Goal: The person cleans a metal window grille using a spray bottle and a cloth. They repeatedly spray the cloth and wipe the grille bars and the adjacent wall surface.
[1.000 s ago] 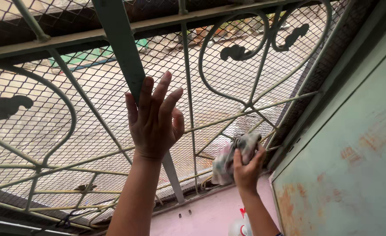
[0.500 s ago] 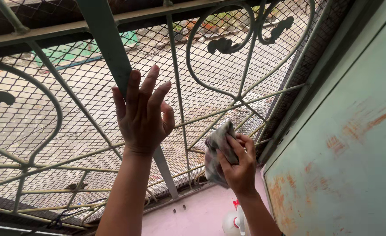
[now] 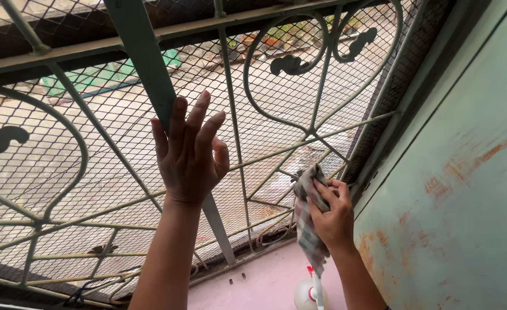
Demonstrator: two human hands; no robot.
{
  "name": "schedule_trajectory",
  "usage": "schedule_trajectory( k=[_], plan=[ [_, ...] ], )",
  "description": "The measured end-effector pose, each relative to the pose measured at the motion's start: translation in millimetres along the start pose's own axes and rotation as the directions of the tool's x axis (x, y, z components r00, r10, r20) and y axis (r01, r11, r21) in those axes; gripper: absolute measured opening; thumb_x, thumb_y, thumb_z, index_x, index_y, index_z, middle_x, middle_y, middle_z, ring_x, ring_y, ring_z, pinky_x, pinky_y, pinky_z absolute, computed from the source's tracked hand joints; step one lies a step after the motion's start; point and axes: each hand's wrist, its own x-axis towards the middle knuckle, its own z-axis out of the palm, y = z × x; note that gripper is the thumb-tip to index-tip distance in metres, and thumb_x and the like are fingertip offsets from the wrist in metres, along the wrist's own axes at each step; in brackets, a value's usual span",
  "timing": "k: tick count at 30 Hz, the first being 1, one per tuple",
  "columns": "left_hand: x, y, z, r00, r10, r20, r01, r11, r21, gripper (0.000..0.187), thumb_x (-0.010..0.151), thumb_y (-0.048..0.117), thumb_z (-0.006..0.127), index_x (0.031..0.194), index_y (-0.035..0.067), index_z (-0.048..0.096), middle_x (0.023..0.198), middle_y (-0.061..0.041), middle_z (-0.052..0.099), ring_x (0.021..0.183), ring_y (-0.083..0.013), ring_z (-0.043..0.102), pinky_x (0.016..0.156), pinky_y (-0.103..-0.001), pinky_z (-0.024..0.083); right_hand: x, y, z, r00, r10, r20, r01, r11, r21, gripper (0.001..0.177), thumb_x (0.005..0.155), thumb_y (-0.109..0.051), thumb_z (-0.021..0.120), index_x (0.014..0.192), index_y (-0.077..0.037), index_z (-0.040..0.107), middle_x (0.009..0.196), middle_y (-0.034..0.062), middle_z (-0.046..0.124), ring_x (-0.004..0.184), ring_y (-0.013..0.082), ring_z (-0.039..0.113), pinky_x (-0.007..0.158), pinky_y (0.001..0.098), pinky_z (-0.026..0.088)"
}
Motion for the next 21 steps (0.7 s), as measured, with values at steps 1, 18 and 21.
schedule_trajectory(
  k=[1,18,21],
  plan=[
    [1,0,1,1.000,0.002,-0.009,-0.002,1.000,0.003,0.045,0.102,0.011,0.054,0.145,0.025,0.052,0.162,-0.001,0.052,0.161,-0.0231,0.023,0.133,-0.044,-0.003,5,-7,-3,0.998,-0.042,-0.038,0.043,0.998,0.037,0.042,0.084,-0.016,0.076,0.125,-0.009,0.073,0.120,0.0141,0.059,0.109,0.0315,0.063,0.090,0.0427,0.055],
    [-5,0,8,1.000,-0.010,0.022,0.010,1.000,0.014,0.043,0.105,0.010,0.052,0.146,0.025,0.051,0.164,-0.001,0.052,0.162,-0.0235,0.022,0.134,-0.045,-0.003,17,40,-17,0.994,0.069,-0.080,-0.069,0.998,-0.008,0.044,0.091,-0.022,0.073,0.131,-0.006,0.070,0.125,0.0159,0.059,0.110,0.0332,0.064,0.093,0.0419,0.054],
    [-12,-1,11,0.999,-0.009,0.030,0.009,1.000,0.012,0.043,0.104,0.010,0.051,0.145,0.025,0.051,0.164,-0.002,0.053,0.161,-0.0235,0.022,0.134,-0.045,-0.004,40,40,-6,0.980,0.022,-0.198,-0.020,1.000,0.016,0.045,0.098,-0.024,0.071,0.137,-0.003,0.065,0.125,0.0183,0.057,0.112,0.0347,0.063,0.095,0.0424,0.054]
  ],
)
